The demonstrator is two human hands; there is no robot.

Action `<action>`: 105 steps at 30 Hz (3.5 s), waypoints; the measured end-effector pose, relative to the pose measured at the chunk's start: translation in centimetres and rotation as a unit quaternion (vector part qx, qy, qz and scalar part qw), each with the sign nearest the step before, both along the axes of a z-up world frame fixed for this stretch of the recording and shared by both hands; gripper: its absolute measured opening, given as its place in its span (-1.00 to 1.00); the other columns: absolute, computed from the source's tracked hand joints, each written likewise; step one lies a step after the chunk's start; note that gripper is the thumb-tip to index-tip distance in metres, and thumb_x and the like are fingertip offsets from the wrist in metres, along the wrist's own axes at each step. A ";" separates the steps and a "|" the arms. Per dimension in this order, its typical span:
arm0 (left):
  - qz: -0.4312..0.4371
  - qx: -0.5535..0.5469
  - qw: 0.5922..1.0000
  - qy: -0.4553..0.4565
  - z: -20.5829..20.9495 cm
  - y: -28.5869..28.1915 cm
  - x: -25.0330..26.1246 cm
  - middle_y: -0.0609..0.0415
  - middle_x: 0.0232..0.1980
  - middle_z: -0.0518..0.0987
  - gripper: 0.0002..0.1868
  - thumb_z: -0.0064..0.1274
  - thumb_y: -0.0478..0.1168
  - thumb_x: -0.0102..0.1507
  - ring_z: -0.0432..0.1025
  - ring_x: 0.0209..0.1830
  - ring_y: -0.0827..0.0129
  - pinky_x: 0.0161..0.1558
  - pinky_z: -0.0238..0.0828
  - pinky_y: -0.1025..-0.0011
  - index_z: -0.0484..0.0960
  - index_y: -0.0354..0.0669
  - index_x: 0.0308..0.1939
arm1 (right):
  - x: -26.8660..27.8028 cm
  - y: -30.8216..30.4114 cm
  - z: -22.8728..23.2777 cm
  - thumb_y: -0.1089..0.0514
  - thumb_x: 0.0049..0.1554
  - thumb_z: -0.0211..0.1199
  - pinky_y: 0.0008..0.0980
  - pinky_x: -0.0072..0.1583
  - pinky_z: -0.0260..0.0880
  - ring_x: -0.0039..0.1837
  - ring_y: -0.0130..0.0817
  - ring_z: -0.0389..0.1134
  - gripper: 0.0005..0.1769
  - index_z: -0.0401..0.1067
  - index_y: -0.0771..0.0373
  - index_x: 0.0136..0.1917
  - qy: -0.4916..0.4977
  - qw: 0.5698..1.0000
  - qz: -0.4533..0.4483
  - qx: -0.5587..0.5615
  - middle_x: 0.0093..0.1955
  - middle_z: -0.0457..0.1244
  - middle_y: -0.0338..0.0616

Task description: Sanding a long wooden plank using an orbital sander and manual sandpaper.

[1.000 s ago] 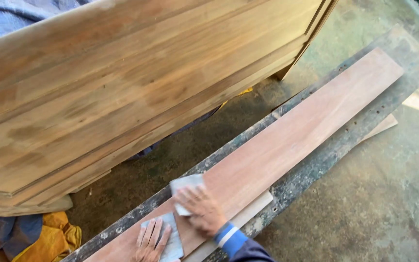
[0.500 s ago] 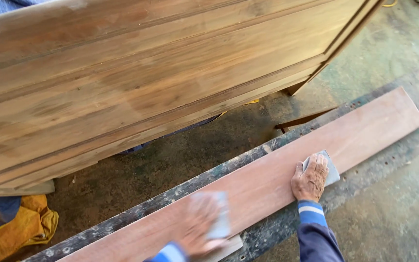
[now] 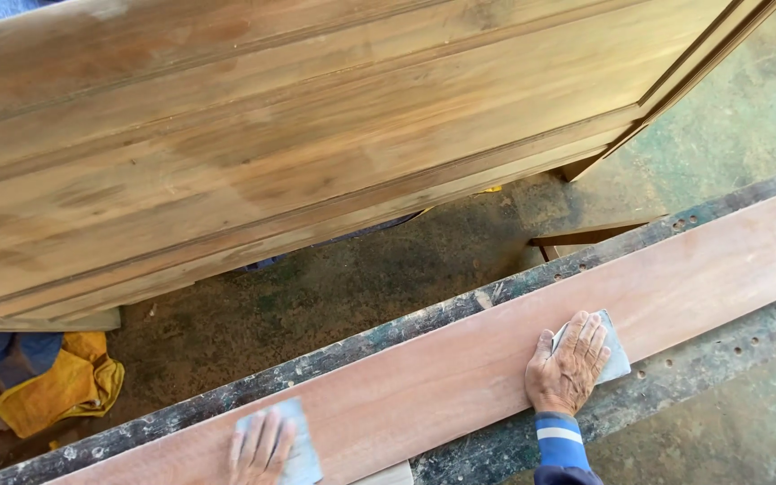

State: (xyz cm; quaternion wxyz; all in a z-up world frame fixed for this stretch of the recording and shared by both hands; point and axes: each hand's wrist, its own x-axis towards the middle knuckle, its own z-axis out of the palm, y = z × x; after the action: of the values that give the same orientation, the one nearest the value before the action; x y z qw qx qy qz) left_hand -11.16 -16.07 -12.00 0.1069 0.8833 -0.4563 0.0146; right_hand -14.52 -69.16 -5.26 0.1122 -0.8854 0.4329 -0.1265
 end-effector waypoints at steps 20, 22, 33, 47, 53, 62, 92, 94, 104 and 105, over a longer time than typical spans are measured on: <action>0.037 -0.018 0.999 0.006 10.0 -4.7 5.6 -0.07 0.64 -0.12 0.15 -0.10 0.53 0.13 -0.28 0.65 0.03 0.53 -0.55 -0.09 -0.02 -0.10 0.57 | -0.3 -0.4 -0.6 -0.12 0.33 -0.08 0.14 0.63 -0.43 0.73 0.16 -0.27 -0.19 -0.03 0.42 0.66 0.001 1.000 0.008 0.011 0.73 -0.19 0.25; 0.079 -0.034 0.996 -0.011 10.1 -2.9 4.4 -0.09 0.65 -0.19 0.19 -0.14 0.54 0.09 -0.35 0.64 -0.01 0.51 -0.58 -0.08 -0.07 -0.11 0.58 | -0.2 -0.3 -0.4 -0.12 0.34 -0.08 0.15 0.62 -0.43 0.73 0.17 -0.28 -0.19 -0.03 0.43 0.66 -0.002 1.000 0.011 0.010 0.73 -0.19 0.27; -0.095 -0.031 0.993 0.068 7.0 -34.4 5.2 -0.07 0.70 0.02 -0.05 -0.28 0.46 0.31 -0.16 0.72 0.13 0.65 -0.47 0.01 0.12 -0.03 0.61 | -0.7 -0.6 -1.1 -0.16 0.38 -0.10 0.13 0.64 -0.48 0.74 0.18 -0.30 -0.18 -0.05 0.44 0.68 -0.014 1.000 0.010 0.018 0.73 -0.20 0.30; 0.353 0.021 0.935 0.015 11.0 9.7 3.4 -0.26 0.61 0.02 -0.08 -0.01 0.10 0.17 -0.15 0.64 -0.15 0.53 -0.39 -0.24 0.10 -0.23 0.52 | 1.6 14.1 -1.9 -0.18 0.31 -0.03 0.25 0.56 -0.10 0.54 0.21 0.05 -0.27 0.13 0.42 0.50 0.150 0.966 0.200 -0.072 0.50 0.06 0.33; 0.376 0.019 0.926 0.003 12.1 9.2 3.7 -0.29 0.61 -0.01 -0.09 -0.02 0.10 0.19 -0.16 0.62 -0.18 0.50 -0.38 -0.25 0.08 -0.24 0.52 | 4.9 37.7 6.9 -0.13 0.10 0.13 0.01 0.54 -0.16 0.65 -0.04 -0.11 -0.08 0.00 0.31 0.60 0.012 0.804 0.593 0.036 0.64 -0.06 0.11; 0.332 -0.042 0.941 0.054 12.3 9.7 4.6 -0.42 0.62 -0.15 0.06 0.01 0.23 0.24 -0.27 0.62 -0.33 0.52 -0.44 -0.22 -0.10 -0.34 0.56 | 2.2 15.3 0.7 -0.10 0.35 0.07 0.15 0.59 0.09 0.61 0.20 0.11 -0.25 0.15 0.47 0.59 0.109 0.931 0.304 -0.171 0.60 0.08 0.34; 0.497 0.005 0.867 -0.029 12.7 56.8 10.2 -0.40 0.62 -0.04 0.06 -0.07 0.36 0.21 -0.16 0.63 -0.27 0.53 -0.30 -0.18 0.03 -0.25 0.58 | 8.0 58.2 1.7 -0.15 0.24 0.09 0.12 0.56 0.00 0.61 0.08 0.03 -0.23 0.10 0.25 0.58 -0.014 0.904 0.426 -0.014 0.61 0.02 0.17; 0.492 0.016 0.870 -0.012 12.7 56.9 10.4 -0.39 0.63 -0.04 0.06 -0.08 0.36 0.22 -0.15 0.64 -0.25 0.55 -0.29 -0.17 0.03 -0.24 0.59 | 10.7 67.5 3.0 -0.15 0.21 0.12 0.10 0.55 0.01 0.60 0.07 0.04 -0.21 0.09 0.21 0.59 -0.047 0.894 0.443 0.045 0.60 0.04 0.17; 0.480 0.001 0.877 0.005 12.1 57.2 9.6 -0.48 0.67 -0.02 0.06 -0.11 0.37 0.26 -0.16 0.69 -0.32 0.60 -0.33 -0.23 0.08 -0.30 0.62 | 6.7 78.1 6.4 -0.16 0.11 0.12 0.03 0.56 -0.15 0.66 -0.12 -0.09 -0.09 0.03 0.21 0.63 0.033 0.740 0.671 0.031 0.66 -0.04 -0.03; 0.483 0.002 0.876 0.001 11.9 57.2 9.3 -0.49 0.67 -0.02 0.07 -0.12 0.37 0.26 -0.17 0.70 -0.33 0.61 -0.34 -0.25 0.08 -0.31 0.62 | 5.5 73.9 6.1 -0.18 0.20 0.08 0.13 0.54 -0.17 0.65 -0.06 -0.10 -0.16 0.03 0.23 0.61 -0.006 0.810 0.585 0.039 0.64 -0.06 0.01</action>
State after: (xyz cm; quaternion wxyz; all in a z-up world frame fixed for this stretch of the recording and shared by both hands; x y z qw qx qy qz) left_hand -1.84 41.09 -0.08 0.0852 0.9941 0.0270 0.0621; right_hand -9.06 4.76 0.81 0.2019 -0.9654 -0.1633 -0.0249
